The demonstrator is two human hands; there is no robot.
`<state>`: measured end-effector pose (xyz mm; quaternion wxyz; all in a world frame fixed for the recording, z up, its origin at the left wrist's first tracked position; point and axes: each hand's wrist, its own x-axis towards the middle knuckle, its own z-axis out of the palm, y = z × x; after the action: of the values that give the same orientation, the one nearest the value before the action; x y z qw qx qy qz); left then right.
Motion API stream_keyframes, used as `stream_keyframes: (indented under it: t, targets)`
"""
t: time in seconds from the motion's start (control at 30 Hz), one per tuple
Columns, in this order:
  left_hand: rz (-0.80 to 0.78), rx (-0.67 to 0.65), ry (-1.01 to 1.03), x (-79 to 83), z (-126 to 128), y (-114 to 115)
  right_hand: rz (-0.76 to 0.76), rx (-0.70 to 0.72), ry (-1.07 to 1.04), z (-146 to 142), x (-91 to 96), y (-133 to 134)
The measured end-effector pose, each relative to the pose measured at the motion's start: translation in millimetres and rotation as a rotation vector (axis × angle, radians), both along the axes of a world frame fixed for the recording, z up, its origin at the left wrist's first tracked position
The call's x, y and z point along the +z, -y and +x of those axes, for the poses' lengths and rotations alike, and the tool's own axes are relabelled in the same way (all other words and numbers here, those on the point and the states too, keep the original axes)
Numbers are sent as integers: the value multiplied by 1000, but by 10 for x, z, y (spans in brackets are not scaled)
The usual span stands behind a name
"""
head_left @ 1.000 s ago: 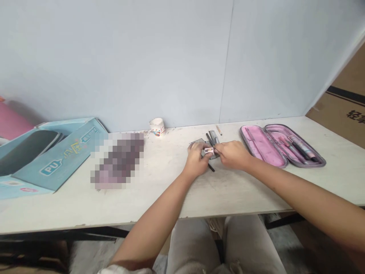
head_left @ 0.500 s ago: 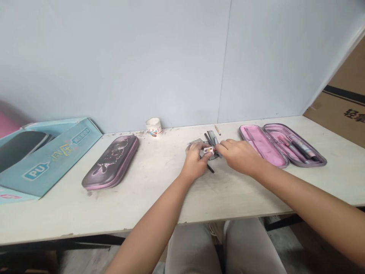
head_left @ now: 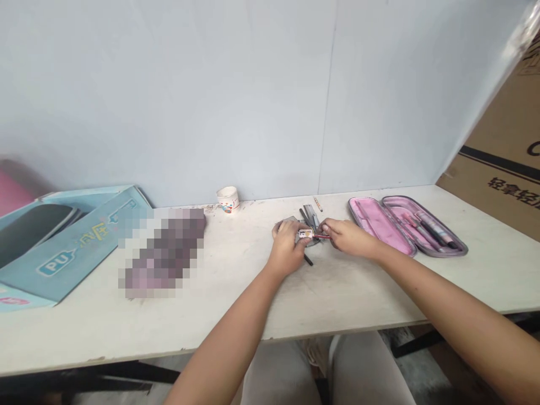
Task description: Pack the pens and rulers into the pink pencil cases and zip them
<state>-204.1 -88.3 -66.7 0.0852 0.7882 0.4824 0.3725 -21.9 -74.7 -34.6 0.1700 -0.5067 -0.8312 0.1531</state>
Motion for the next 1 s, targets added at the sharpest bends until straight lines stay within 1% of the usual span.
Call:
stream_keyframes:
  t: [0.13,0.2,0.3,0.4,0.47,0.57,0.63,0.7,0.8,0.87,0.93,1.0]
  targets:
    - [1,59,46,-18,-47,-54,-30,-38,-183,257,-1,45]
    - [-2,55,46,-31,-76,-79,6,-86,-263,456,-13,71]
    - [-13,40,29,-29,-83,-101,100,-197,-353,826,-25,96]
    - [-35,41,25,42,24,-114,170,-357,-437,1230,-13,109]
    - [-37,6,0,127,190,-121,212,-485,-472,1473,0,118]
    - [-32,-92,-51,260,573,-130,259,-643,-462,1744,-7,128]
    - [-36,-163,-67,324,877,-135,260,-719,-389,1851,-43,124]
    - [-41,-228,-73,356,1175,-139,254,-788,-267,1909,-106,107]
    - [-55,-292,-80,347,1545,-142,269,-842,-51,1944,-228,62]
    - [-74,-317,-89,316,1711,-144,269,-852,72,1956,-301,31]
    - [-88,-331,-98,283,1805,-151,250,-862,151,1970,-348,10]
    - [-95,-334,-106,265,1833,-163,239,-861,171,1986,-357,0]
